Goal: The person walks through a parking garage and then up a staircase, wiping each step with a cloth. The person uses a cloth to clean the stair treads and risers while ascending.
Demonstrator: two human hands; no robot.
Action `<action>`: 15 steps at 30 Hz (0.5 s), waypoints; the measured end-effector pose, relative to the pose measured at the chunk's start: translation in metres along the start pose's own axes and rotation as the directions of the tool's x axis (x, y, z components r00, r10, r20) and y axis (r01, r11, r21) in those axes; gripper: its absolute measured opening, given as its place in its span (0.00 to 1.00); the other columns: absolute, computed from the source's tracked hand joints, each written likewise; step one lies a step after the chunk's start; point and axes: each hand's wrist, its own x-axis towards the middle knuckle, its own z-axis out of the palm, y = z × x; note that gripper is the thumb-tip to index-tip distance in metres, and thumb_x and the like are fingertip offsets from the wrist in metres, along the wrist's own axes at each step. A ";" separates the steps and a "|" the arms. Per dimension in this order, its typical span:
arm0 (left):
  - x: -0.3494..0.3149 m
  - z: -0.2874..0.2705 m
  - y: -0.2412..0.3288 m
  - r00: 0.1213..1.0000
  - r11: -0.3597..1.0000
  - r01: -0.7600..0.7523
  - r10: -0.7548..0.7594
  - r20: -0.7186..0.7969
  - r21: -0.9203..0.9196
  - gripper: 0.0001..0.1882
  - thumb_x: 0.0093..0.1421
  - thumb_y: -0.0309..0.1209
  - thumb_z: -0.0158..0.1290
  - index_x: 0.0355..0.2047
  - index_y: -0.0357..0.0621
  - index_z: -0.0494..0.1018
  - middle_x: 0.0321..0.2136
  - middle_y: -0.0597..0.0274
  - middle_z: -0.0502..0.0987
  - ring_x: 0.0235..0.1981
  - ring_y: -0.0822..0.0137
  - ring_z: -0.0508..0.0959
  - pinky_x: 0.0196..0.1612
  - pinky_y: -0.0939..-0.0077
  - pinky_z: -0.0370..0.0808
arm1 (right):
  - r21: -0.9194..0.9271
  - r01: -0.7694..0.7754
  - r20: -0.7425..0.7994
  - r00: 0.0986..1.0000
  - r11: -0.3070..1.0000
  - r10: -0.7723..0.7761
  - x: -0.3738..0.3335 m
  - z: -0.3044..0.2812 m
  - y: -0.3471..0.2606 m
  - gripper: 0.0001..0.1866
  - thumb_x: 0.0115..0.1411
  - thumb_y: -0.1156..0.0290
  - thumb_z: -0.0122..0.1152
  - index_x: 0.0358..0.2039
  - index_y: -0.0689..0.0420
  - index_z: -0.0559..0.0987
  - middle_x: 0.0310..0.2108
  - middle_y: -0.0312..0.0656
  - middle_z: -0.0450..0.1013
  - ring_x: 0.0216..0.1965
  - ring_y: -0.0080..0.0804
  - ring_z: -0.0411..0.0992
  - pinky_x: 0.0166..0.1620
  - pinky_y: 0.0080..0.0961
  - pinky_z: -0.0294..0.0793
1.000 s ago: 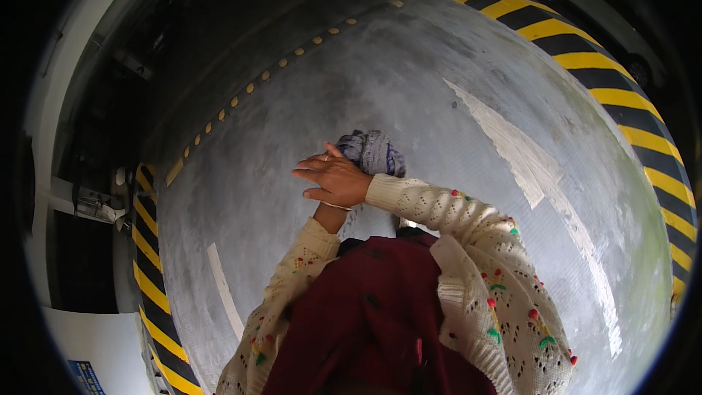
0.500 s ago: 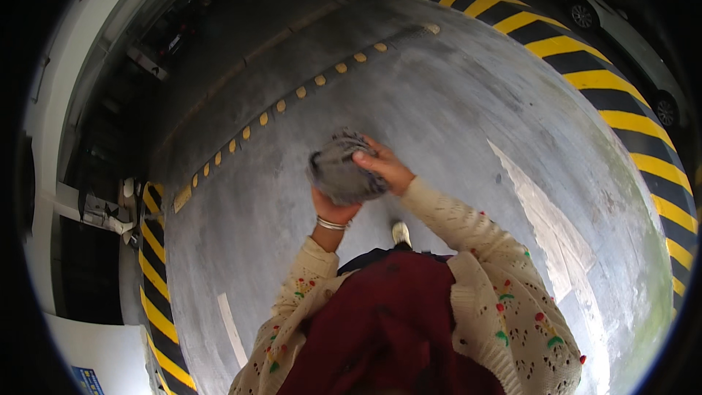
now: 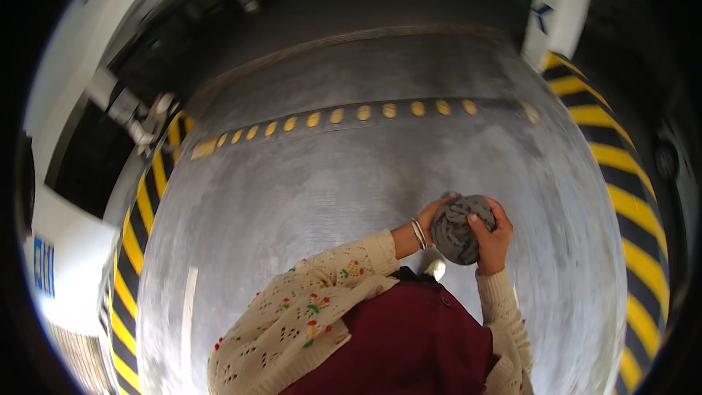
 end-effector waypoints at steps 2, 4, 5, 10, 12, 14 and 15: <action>0.042 -0.021 0.038 0.990 0.978 0.126 -0.133 -0.035 -0.169 0.28 0.65 0.53 0.42 0.51 0.44 0.71 0.49 0.54 0.75 0.50 0.56 0.75 0.54 0.56 0.72 | 0.157 -0.104 0.077 0.993 0.982 0.093 0.067 0.005 0.022 0.17 0.55 0.73 0.63 0.45 0.65 0.75 0.38 0.39 0.75 0.40 0.26 0.73 0.46 0.24 0.73; 0.080 -0.040 0.081 0.986 0.956 0.146 -0.160 -0.036 -0.254 0.27 0.65 0.51 0.41 0.51 0.43 0.71 0.50 0.53 0.75 0.51 0.56 0.75 0.54 0.56 0.72 | 0.287 -0.230 0.153 0.969 0.930 0.192 0.141 0.011 0.036 0.17 0.56 0.72 0.63 0.45 0.64 0.74 0.38 0.39 0.75 0.39 0.26 0.73 0.45 0.24 0.73; 0.098 -0.050 0.103 0.988 0.950 0.123 -0.143 -0.049 -0.288 0.26 0.65 0.50 0.40 0.52 0.43 0.71 0.50 0.53 0.75 0.51 0.56 0.74 0.54 0.57 0.72 | 0.298 -0.289 0.198 0.951 0.910 0.237 0.176 0.014 0.043 0.18 0.57 0.71 0.64 0.45 0.65 0.74 0.38 0.39 0.75 0.39 0.27 0.74 0.45 0.24 0.74; 0.209 -0.089 0.188 0.984 0.955 -0.175 0.165 -0.064 -0.241 0.26 0.66 0.46 0.38 0.53 0.39 0.69 0.53 0.54 0.73 0.52 0.57 0.74 0.57 0.61 0.70 | 0.319 -0.292 0.384 0.910 0.902 0.159 0.332 0.028 0.095 0.19 0.56 0.69 0.65 0.46 0.64 0.74 0.38 0.40 0.76 0.38 0.28 0.74 0.45 0.25 0.74; 0.261 -0.097 0.215 0.954 0.905 -0.260 0.295 0.057 -0.338 0.26 0.67 0.46 0.35 0.54 0.40 0.69 0.53 0.56 0.72 0.53 0.60 0.72 0.59 0.63 0.67 | 0.162 -0.078 0.370 0.929 0.984 0.013 0.386 0.031 0.128 0.20 0.55 0.68 0.66 0.46 0.63 0.74 0.37 0.41 0.76 0.38 0.30 0.74 0.44 0.27 0.74; 0.309 -0.098 0.245 0.783 0.828 0.087 0.287 0.551 -0.555 0.27 0.67 0.47 0.36 0.55 0.40 0.67 0.54 0.57 0.71 0.55 0.61 0.70 0.61 0.65 0.64 | -0.164 0.266 0.352 0.915 0.950 -0.196 0.449 0.024 0.157 0.20 0.54 0.68 0.66 0.45 0.62 0.75 0.37 0.43 0.76 0.38 0.32 0.75 0.44 0.28 0.74; 0.331 -0.097 0.263 0.859 0.851 0.092 0.195 0.473 -0.518 0.26 0.63 0.45 0.43 0.55 0.43 0.68 0.55 0.57 0.71 0.54 0.56 0.71 0.60 0.56 0.65 | -0.262 0.367 0.328 0.904 0.893 -0.276 0.484 0.018 0.171 0.20 0.54 0.67 0.66 0.45 0.62 0.75 0.37 0.44 0.76 0.38 0.34 0.75 0.43 0.29 0.74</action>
